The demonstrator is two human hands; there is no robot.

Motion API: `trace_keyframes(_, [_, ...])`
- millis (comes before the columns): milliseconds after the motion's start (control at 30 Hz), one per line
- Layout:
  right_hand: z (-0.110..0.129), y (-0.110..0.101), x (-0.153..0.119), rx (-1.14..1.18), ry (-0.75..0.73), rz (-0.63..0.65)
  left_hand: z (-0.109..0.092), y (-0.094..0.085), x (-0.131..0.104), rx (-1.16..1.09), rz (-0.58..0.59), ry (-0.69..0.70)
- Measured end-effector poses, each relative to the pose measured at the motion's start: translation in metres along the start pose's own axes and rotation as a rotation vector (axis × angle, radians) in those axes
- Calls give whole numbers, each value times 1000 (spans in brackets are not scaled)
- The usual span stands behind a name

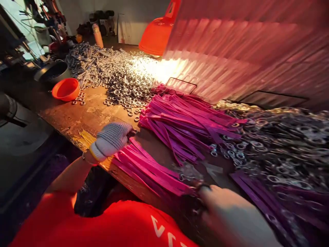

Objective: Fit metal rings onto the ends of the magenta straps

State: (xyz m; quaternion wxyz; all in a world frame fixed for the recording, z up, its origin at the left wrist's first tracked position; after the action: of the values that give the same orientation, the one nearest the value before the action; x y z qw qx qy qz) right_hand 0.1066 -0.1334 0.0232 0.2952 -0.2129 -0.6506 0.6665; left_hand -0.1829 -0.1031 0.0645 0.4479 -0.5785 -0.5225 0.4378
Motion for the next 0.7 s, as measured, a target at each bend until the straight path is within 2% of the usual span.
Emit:
trace_keyframes(67, [4,17,-1,-31,-24,157,17,22,21,168,57,-83])
trace_keyframes(167, [-5,25,-1,-38,75,282,16,59,50,196,147,-27])
trace_keyframes(233, [-20,27,-3,-5,162,397,15,73,65,185,153,9])
trace_keyframes(300, [-41,28,-7,22,247,519,24,77,80,182,129,11])
trace_keyframes(367, [-70,26,-11,7,350,575,46,72,97,187,76,-32])
trace_keyframes(433, [-107,21,-12,-51,479,550,79,59,116,170,-4,-138])
trace_keyframes(467, [-126,18,-11,-82,550,513,97,48,123,103,-76,-234])
trace_keyframes(533, [-162,16,-5,-128,674,431,126,31,130,-259,-235,-427])
trace_keyframes(567, [-177,17,2,-142,716,396,132,27,130,-476,-295,-492])
trace_keyframes(600, [-189,20,11,-154,739,366,130,27,129,-705,-317,-524])
trace_keyframes(667, [-205,30,36,-174,740,321,102,40,122,-1154,-243,-558])
trace_keyframes(700, [-209,36,49,-182,732,308,77,53,115,-1474,-127,-579])
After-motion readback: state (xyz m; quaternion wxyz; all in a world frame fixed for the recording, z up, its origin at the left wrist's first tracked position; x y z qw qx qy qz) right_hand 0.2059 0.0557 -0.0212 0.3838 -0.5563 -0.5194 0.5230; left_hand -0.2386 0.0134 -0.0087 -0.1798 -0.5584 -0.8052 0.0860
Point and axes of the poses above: each hand's wrist, its own x-axis towards the middle knuckle, its own y-axis out of the palm, z = x × y, the point moved 7 cm from there along x, towards the middle knuckle, and after that the axes turned 1 degree about x, right-handed, at the moved point
